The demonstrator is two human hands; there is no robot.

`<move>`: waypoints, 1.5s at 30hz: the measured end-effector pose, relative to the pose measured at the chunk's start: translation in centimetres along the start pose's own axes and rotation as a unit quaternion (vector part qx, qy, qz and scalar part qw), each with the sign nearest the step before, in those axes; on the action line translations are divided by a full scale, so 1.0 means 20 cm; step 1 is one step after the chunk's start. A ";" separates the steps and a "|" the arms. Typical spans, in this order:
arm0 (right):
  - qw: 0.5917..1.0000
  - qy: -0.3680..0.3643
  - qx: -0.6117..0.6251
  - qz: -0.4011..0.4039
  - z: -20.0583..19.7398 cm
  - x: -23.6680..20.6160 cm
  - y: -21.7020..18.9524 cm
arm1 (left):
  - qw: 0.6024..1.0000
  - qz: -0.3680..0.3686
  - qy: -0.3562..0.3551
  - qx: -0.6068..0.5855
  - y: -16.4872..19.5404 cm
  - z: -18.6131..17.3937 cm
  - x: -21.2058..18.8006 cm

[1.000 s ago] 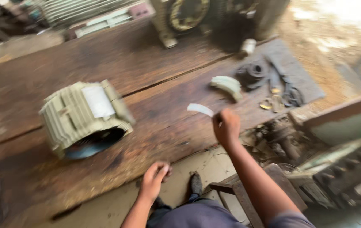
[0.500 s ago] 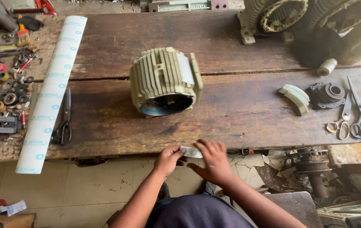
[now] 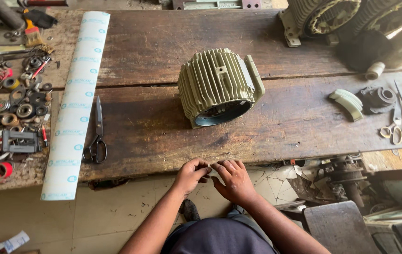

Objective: The person works on an electric motor stator housing on a wooden workbench, fitting white plastic wedge pieces into the housing and rotating it to access different sides. They then use a dark cloth to wipe the inside of the stator, cleaning around the copper windings and slots.

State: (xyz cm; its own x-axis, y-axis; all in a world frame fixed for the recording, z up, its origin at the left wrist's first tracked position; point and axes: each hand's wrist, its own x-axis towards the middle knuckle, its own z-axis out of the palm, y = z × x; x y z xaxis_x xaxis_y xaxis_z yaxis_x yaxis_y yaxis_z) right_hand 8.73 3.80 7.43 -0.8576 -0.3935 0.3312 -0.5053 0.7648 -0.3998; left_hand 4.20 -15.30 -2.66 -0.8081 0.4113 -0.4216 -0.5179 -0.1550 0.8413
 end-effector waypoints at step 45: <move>0.995 -0.047 0.036 0.079 0.00 0.02 0.10 | 0.986 0.103 0.019 0.132 0.03 0.10 0.14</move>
State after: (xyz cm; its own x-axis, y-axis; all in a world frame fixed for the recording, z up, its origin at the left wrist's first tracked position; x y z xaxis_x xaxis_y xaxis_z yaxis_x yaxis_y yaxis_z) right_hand 7.35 5.13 6.83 -0.9301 -0.3203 0.1798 -0.3668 0.7839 -0.5010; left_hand 2.29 -12.48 -2.69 -0.9007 0.3610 -0.2418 -0.2558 0.0091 0.9667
